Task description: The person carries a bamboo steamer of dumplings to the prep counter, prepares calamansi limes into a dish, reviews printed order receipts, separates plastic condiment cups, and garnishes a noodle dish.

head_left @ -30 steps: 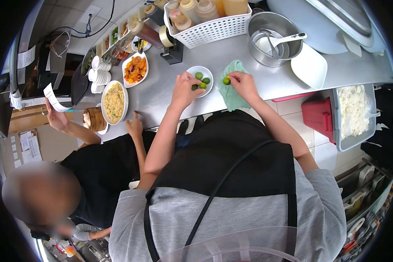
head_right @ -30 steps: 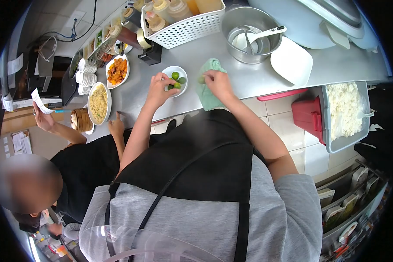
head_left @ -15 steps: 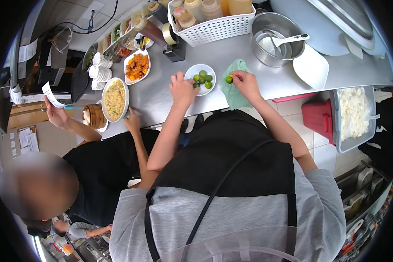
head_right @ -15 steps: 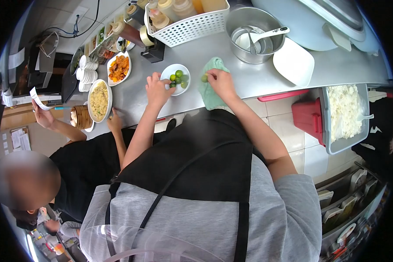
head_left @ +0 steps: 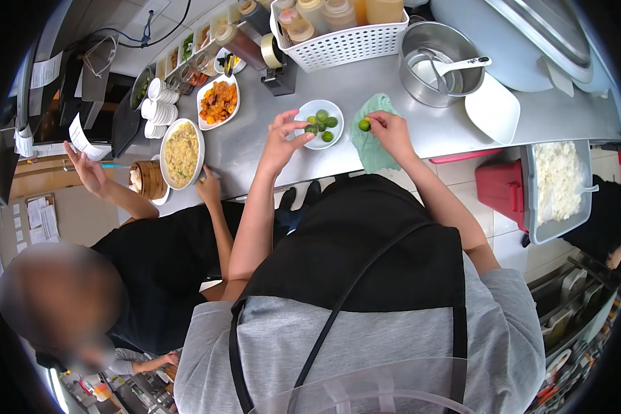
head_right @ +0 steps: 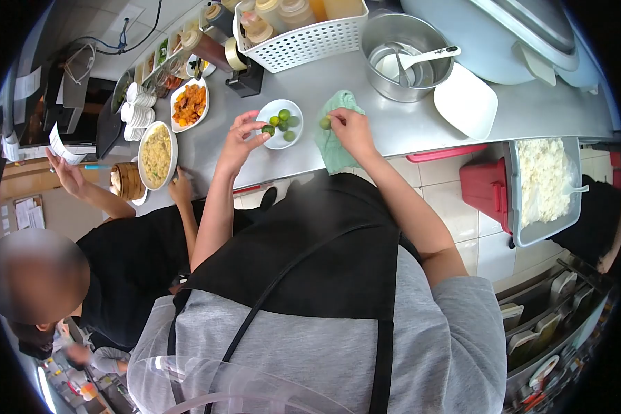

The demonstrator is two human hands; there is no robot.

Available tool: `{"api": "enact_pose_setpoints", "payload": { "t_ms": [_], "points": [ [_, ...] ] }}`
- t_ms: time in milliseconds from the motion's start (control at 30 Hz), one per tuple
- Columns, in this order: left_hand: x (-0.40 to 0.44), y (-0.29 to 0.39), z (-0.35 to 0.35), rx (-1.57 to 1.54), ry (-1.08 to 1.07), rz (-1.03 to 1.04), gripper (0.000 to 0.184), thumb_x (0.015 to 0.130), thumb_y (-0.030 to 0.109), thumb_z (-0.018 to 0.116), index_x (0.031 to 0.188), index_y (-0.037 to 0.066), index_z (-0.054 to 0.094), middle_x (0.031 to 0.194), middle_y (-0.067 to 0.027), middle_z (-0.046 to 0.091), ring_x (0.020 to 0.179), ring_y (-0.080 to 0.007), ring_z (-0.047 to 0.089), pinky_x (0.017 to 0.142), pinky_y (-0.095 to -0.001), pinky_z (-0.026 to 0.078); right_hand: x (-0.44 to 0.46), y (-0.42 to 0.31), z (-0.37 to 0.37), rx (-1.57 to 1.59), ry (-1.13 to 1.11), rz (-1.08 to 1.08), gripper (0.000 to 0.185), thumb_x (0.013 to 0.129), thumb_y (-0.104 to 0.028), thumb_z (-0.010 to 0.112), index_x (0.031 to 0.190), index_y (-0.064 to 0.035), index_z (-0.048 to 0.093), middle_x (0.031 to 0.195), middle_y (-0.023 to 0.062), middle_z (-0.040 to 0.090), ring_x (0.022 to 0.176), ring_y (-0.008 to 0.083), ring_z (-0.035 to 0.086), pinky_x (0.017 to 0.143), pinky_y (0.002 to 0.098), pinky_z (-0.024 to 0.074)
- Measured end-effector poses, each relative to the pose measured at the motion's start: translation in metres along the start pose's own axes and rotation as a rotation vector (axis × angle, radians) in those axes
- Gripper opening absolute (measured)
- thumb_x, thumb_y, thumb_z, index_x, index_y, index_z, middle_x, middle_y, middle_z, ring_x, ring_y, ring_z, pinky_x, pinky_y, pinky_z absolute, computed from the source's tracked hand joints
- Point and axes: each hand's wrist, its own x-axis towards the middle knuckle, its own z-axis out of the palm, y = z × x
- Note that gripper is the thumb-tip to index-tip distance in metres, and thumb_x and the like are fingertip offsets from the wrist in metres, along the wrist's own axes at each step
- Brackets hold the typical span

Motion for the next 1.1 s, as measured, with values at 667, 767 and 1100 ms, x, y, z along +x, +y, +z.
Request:
{"api": "enact_pose_setpoints", "payload": {
  "t_ms": [667,767,1100],
  "points": [
    [0.024,0.026,0.032,0.842,0.064,0.332,0.022,0.058,0.011,0.070,0.081,0.013,0.070,0.124,-0.0094,0.043,0.114,-0.0310,0.035,0.091,-0.0439,0.032,-0.031,-0.059,-0.060,1.148,-0.163,0.504,0.027,0.086,-0.014,0.052,0.108,0.0008,0.048,0.101,0.0158,0.053,0.096,0.0243,0.055,0.087,0.0357,0.0463],
    [0.024,0.011,0.037,0.957,0.059,0.386,0.019,0.059,0.007,0.069,0.078,0.011,0.069,0.124,-0.0090,0.042,0.116,-0.0298,0.033,0.091,-0.0433,0.030,-0.051,-0.048,-0.081,1.179,-0.076,0.545,0.025,0.085,-0.010,0.053,0.107,0.0013,0.048,0.101,0.0163,0.053,0.095,0.0240,0.055,0.087,0.0334,0.0468],
    [0.010,0.029,0.014,0.046,-0.016,0.177,0.015,0.077,0.013,0.061,0.088,0.003,0.063,0.126,-0.0083,0.042,0.116,-0.0253,0.036,0.097,-0.0372,0.028,-0.137,-0.059,-0.195,1.230,0.638,0.246,0.026,0.085,-0.009,0.053,0.107,0.0051,0.051,0.099,0.0147,0.054,0.092,0.0211,0.056,0.085,0.0294,0.0473]
  ]
}}
